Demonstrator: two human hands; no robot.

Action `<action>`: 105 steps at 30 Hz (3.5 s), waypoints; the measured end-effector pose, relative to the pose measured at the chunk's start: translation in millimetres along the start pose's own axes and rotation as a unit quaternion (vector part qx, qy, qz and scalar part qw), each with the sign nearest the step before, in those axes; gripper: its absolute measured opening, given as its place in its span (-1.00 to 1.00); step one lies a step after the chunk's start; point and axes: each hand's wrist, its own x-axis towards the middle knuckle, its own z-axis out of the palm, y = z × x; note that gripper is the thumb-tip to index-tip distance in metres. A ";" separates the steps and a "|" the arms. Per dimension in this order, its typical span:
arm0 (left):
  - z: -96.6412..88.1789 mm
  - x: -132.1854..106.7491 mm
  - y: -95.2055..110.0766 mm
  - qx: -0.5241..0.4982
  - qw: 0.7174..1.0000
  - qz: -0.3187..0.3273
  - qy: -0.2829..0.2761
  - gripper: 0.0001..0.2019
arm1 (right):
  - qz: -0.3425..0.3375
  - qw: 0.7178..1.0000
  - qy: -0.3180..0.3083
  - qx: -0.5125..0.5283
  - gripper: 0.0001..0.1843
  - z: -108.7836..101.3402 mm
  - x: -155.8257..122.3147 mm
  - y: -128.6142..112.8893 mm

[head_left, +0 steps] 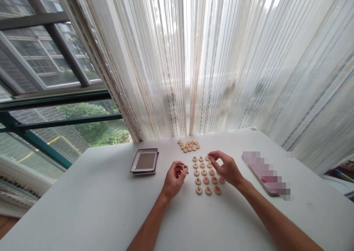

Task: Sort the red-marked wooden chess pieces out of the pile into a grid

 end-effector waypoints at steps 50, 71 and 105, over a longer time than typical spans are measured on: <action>-7.4 50.9 31.3 0.290 0.915 -0.166 -0.227 -0.65 | 0.231 0.963 0.122 0.059 -0.55 -20.9 -0.8 93.8; -11.5 54.2 22.6 0.349 0.911 -0.092 -0.200 -0.65 | 0.232 0.966 0.108 0.037 -0.56 -21.6 -0.9 92.9; 6.0 93.5 4.8 0.568 0.802 0.164 -0.085 -0.58 | 0.226 0.965 0.118 0.066 -0.59 -18.3 -1.8 101.7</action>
